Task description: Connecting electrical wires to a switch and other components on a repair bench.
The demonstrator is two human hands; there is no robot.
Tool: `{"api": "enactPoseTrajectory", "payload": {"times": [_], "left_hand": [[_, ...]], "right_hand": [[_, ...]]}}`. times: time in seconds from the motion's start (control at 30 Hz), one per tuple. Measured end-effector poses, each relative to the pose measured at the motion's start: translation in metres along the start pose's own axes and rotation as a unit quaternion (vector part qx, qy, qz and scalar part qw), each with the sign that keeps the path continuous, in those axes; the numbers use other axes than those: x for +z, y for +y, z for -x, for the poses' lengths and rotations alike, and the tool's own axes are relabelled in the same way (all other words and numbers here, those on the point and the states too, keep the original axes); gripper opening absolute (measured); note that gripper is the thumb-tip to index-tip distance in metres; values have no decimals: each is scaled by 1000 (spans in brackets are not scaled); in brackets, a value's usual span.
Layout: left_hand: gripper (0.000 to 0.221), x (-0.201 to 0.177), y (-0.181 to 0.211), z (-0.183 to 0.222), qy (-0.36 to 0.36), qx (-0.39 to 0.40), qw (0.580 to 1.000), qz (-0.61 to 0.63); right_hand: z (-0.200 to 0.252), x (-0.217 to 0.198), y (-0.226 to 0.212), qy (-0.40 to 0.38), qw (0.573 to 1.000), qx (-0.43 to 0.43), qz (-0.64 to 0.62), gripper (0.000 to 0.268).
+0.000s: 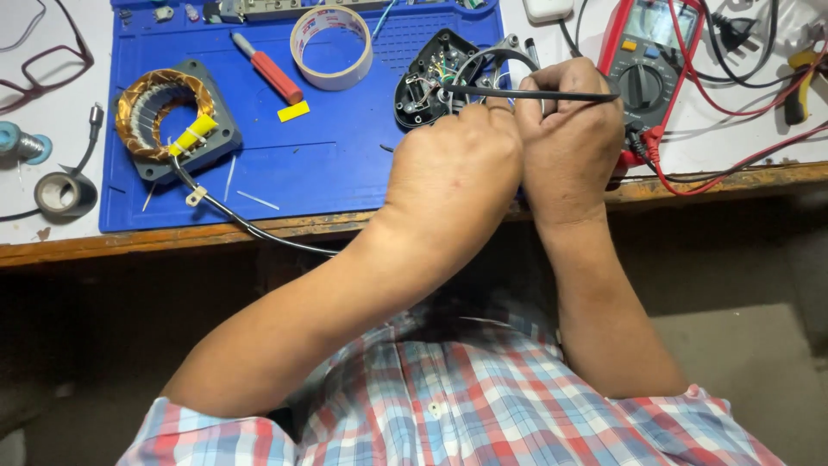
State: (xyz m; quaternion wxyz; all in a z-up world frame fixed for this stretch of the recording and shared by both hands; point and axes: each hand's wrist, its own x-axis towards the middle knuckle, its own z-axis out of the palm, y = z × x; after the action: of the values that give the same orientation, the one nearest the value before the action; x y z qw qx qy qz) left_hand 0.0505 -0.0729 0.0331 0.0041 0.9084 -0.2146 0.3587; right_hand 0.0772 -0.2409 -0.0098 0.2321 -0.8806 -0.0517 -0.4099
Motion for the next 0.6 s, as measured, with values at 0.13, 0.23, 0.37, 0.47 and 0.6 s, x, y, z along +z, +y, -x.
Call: {"api": "enactPoseTrajectory", "payload": {"times": [0.13,0.23,0.37,0.47,0.6], "left_hand": [[13,-59,-64,-20,-185,30,965,184],[26,-22,-110,-48,-169,14,968,188],[30,87,-135,-92,-278,-53,901,329],[19,86,-122,-116,-409,-72,859,300],[9,87,-116,-126,-476,-40,797,369]], "right_hand": [[-3,0,-7,-28,998,-15,59,9],[-11,2,-10,-36,996,-48,66,15],[-29,18,-19,-38,996,-65,36,19],[-22,36,-8,-40,993,-44,98,19],[-23,32,-12,-35,997,-26,60,16]]}}
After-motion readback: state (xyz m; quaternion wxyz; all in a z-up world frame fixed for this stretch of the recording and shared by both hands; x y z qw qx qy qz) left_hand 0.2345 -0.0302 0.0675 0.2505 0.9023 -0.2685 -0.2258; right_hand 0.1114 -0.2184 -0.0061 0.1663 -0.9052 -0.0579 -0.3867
